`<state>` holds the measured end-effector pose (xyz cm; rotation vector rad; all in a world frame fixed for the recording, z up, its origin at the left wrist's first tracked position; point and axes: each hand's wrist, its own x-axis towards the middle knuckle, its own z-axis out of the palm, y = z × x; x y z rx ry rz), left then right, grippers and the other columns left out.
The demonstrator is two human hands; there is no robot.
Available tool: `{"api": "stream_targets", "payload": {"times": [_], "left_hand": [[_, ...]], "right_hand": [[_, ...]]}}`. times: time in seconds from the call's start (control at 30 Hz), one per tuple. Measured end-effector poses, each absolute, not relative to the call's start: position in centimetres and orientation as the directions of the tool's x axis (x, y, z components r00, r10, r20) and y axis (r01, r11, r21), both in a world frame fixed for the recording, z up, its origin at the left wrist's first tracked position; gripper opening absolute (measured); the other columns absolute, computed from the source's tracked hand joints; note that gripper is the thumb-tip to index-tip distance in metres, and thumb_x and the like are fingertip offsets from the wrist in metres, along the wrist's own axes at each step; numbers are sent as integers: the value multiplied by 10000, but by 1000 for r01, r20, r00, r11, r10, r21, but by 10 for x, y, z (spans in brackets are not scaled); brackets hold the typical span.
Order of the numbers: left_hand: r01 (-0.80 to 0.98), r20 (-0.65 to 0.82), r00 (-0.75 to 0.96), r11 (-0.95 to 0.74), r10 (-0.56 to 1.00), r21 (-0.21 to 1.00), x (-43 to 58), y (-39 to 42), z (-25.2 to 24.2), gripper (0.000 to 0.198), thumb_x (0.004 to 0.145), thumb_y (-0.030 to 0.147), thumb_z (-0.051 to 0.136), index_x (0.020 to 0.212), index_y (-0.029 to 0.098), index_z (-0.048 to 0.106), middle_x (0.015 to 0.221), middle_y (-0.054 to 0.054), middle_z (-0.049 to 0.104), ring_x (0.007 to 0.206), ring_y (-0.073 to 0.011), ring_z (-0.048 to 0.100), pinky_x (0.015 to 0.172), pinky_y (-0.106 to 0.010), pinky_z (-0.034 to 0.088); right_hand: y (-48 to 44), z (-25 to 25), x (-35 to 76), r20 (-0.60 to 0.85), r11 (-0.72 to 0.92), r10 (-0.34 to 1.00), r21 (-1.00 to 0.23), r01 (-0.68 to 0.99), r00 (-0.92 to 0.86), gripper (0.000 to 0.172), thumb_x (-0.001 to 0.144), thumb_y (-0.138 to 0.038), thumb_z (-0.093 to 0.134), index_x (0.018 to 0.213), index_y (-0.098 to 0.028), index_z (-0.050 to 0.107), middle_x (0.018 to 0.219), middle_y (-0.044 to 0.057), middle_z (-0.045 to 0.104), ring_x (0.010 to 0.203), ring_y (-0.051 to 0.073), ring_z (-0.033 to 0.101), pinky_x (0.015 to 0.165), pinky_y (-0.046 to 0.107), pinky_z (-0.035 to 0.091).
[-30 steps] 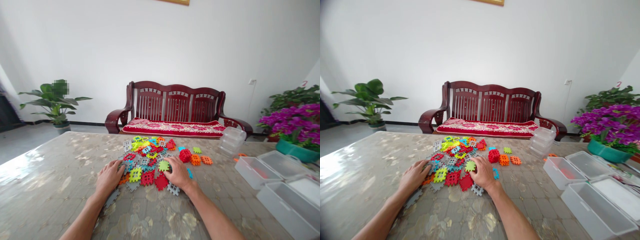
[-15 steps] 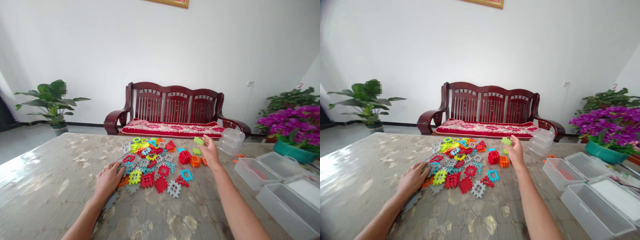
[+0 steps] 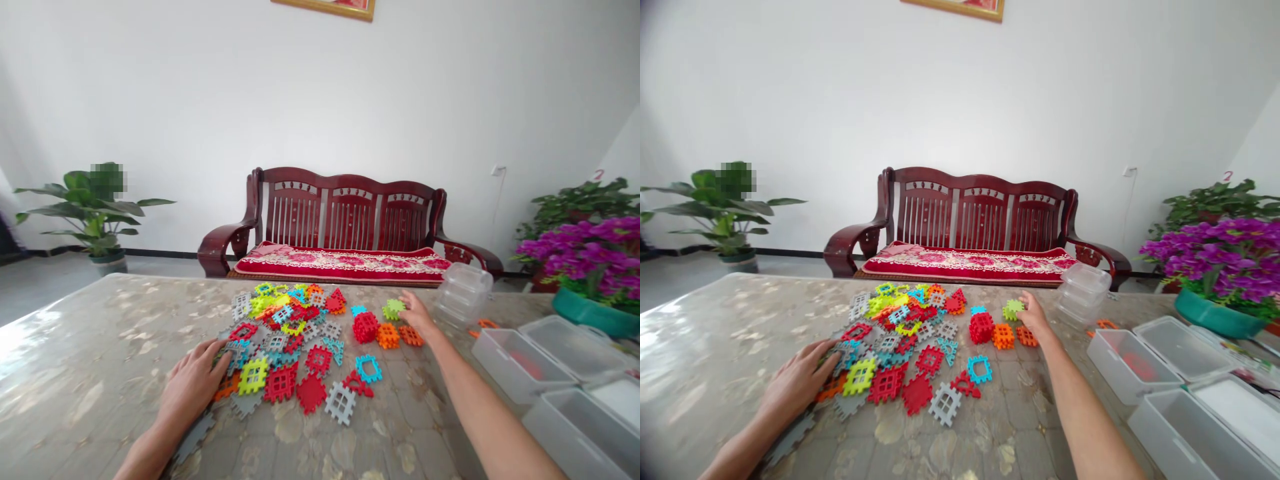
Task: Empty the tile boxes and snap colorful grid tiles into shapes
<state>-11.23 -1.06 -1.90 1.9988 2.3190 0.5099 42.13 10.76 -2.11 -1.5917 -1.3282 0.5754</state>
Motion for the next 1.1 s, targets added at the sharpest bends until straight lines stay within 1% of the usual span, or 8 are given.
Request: {"api": "stream_targets", "payload": {"times": [0.17,0.3,0.4,0.53,0.67,0.77,0.97,1.1], "left_hand": [[949,214,-179,112,960,294,-115,-8,-23,468,902,442,379,1228,266,666,1345,-66,632,1239,-282,577,1069,-406,426],[950,208,-180,115,961,290,-116,-8,-23,485,903,449,367,1240,259,660,1356,-72,625,1247,-285,571,1072,-409,423],[953,184,-173,117,968,281,-117,-8,-24,517,917,461,321,1263,252,644,1386,-82,599,1274,-287,550,1085,-425,408],[954,196,-168,109,966,279,-118,-7,-26,508,917,470,319,1256,276,645,1379,-65,605,1264,-275,557,1085,-408,409],[954,198,-169,110,965,278,-118,-7,-27,503,918,467,322,1258,277,641,1378,-70,603,1275,-277,547,1092,-414,401],[955,193,-165,108,967,278,-117,-8,-26,518,924,471,304,1268,267,633,1381,-86,596,1259,-291,558,1083,-446,405],[956,193,-172,117,966,270,-113,-10,-21,526,923,481,303,1262,265,641,1373,-76,602,1235,-294,583,1072,-448,422],[956,180,-171,119,969,268,-110,-12,-17,522,932,464,303,1277,251,632,1380,-81,598,1245,-296,574,1073,-450,416]], "right_hand": [[115,-23,422,191,42,954,-848,528,231,731,551,-51,635,1266,-194,583,1179,126,694,1078,245,676,850,369,564],[115,-22,421,202,47,959,-801,596,196,633,585,-72,634,1208,-184,633,1228,131,681,1156,257,646,919,377,540],[116,-21,417,221,56,962,-734,677,160,575,629,-119,638,1200,-189,649,1254,111,678,1176,246,630,994,389,492],[115,-21,408,251,61,961,-606,793,117,470,642,-213,704,1112,-215,707,1177,80,716,1153,275,624,1051,425,427],[114,-20,400,259,42,961,-489,871,100,381,621,-177,694,993,-230,751,1081,66,742,1084,279,641,1013,391,437],[112,-18,398,257,19,961,-440,898,106,366,623,-147,664,964,-236,761,1054,63,747,1042,270,653,973,371,456],[100,-5,399,287,10,949,-434,901,127,346,629,-185,696,967,-221,763,1039,81,751,1010,283,670,947,385,482],[81,9,385,390,23,903,-467,884,182,365,778,-258,573,1109,-196,716,1180,105,707,1093,258,644,982,376,473]]}}
